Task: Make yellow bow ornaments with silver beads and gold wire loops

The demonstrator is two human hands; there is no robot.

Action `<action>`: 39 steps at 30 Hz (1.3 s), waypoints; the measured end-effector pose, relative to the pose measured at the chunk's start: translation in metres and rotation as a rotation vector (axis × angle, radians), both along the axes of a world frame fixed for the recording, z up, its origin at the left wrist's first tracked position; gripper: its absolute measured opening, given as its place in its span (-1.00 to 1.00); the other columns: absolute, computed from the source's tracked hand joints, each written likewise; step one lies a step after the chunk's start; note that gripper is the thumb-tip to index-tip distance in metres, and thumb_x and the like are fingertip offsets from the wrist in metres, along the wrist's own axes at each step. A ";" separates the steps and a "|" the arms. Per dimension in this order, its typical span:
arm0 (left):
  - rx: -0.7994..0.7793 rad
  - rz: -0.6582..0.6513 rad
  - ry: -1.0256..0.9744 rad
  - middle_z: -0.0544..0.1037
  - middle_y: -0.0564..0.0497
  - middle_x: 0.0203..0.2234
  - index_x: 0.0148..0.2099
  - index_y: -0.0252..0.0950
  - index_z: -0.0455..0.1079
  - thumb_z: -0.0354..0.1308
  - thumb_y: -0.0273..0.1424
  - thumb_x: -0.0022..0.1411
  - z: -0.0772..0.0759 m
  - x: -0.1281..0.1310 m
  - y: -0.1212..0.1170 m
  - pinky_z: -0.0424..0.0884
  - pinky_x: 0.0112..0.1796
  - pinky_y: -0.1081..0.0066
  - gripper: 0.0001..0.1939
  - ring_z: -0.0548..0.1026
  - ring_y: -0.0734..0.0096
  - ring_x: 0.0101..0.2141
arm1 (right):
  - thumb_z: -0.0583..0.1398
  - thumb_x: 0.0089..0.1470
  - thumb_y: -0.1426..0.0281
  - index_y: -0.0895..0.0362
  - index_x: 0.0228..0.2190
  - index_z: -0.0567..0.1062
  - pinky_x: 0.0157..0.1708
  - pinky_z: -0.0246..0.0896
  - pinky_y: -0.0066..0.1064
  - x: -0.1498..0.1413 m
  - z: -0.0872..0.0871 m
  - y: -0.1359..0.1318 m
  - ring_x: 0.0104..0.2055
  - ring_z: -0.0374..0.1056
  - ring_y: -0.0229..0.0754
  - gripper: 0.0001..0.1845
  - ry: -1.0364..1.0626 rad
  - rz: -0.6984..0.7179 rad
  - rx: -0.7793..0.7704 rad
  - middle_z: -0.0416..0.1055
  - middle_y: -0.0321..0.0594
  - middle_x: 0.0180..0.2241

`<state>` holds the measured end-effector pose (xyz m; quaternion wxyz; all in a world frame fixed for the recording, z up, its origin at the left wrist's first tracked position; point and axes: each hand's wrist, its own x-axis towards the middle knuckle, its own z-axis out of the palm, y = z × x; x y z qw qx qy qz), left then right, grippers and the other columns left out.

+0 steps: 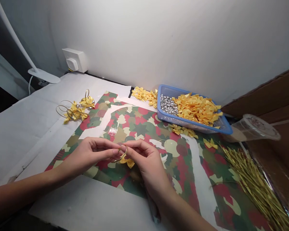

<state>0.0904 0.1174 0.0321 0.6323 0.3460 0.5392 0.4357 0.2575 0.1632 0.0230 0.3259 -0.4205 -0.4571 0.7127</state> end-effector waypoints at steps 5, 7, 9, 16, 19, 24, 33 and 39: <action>0.008 -0.010 0.013 0.68 -0.03 -0.39 -0.30 -0.26 0.61 0.33 -0.35 0.07 -0.001 0.000 -0.001 0.53 -0.25 0.52 -0.87 0.62 0.34 -0.28 | 0.43 -0.20 0.21 0.09 -0.50 0.60 -0.31 0.37 -0.39 0.000 -0.003 0.001 -0.38 0.41 -0.22 -0.76 -0.009 -0.010 -0.007 0.49 -0.29 -0.49; 0.005 -0.011 0.011 0.68 -0.02 -0.38 -0.29 -0.25 0.61 0.33 -0.34 0.07 -0.001 0.000 -0.001 0.53 -0.24 0.52 -0.87 0.62 0.34 -0.28 | 0.43 -0.20 0.20 0.10 -0.49 0.60 -0.32 0.37 -0.39 0.000 -0.004 0.001 -0.38 0.42 -0.21 -0.75 -0.011 -0.019 -0.006 0.49 -0.28 -0.49; 0.007 -0.012 0.003 0.68 -0.01 -0.38 -0.29 -0.24 0.61 0.33 -0.35 0.08 -0.002 0.000 -0.001 0.53 -0.24 0.53 -0.87 0.62 0.35 -0.27 | 0.42 -0.19 0.20 0.09 -0.48 0.60 -0.32 0.37 -0.40 0.000 -0.004 0.001 -0.39 0.42 -0.22 -0.75 -0.008 -0.019 -0.007 0.49 -0.29 -0.49; 0.022 -0.029 0.000 0.68 0.00 -0.37 -0.27 -0.22 0.62 0.31 -0.34 0.10 -0.003 0.001 -0.002 0.52 -0.24 0.56 -0.86 0.62 0.37 -0.25 | 0.43 -0.19 0.21 0.09 -0.50 0.59 -0.34 0.35 -0.43 -0.001 -0.007 0.001 -0.41 0.39 -0.25 -0.75 0.007 -0.036 0.015 0.47 -0.32 -0.51; 0.033 -0.034 0.013 0.67 -0.01 -0.37 -0.28 -0.24 0.62 0.29 -0.33 0.13 -0.003 0.001 -0.001 0.50 -0.28 0.59 -0.86 0.61 0.40 -0.27 | 0.44 -0.20 0.22 0.08 -0.49 0.59 -0.35 0.35 -0.44 -0.001 -0.007 0.001 -0.42 0.39 -0.26 -0.76 0.012 -0.037 0.019 0.48 -0.33 -0.51; 0.037 -0.039 0.013 0.66 0.00 -0.36 -0.20 -0.21 0.61 0.27 -0.34 0.15 -0.005 0.000 -0.001 0.49 -0.32 0.60 -0.83 0.59 0.43 -0.30 | 0.44 -0.21 0.20 0.09 -0.48 0.60 -0.35 0.36 -0.41 0.000 -0.005 -0.001 -0.43 0.39 -0.25 -0.74 0.005 -0.044 0.017 0.48 -0.31 -0.51; -0.011 -0.029 0.019 0.64 0.02 -0.42 -0.34 -0.30 0.58 0.31 -0.32 0.10 -0.002 0.000 0.001 0.50 -0.33 0.59 -0.86 0.58 0.47 -0.35 | 0.44 -0.21 0.21 0.10 -0.50 0.59 -0.39 0.35 -0.48 -0.002 -0.006 -0.002 -0.44 0.40 -0.29 -0.74 -0.002 -0.041 0.013 0.48 -0.32 -0.52; -0.009 -0.027 -0.016 0.60 0.06 -0.50 -0.41 -0.32 0.54 0.30 -0.37 0.10 0.000 0.001 0.001 0.47 -0.37 0.59 -0.88 0.55 0.54 -0.43 | 0.41 -0.15 0.21 0.08 -0.48 0.59 -0.36 0.41 -0.43 0.000 -0.001 0.000 -0.42 0.44 -0.24 -0.78 -0.020 0.002 0.056 0.51 -0.31 -0.50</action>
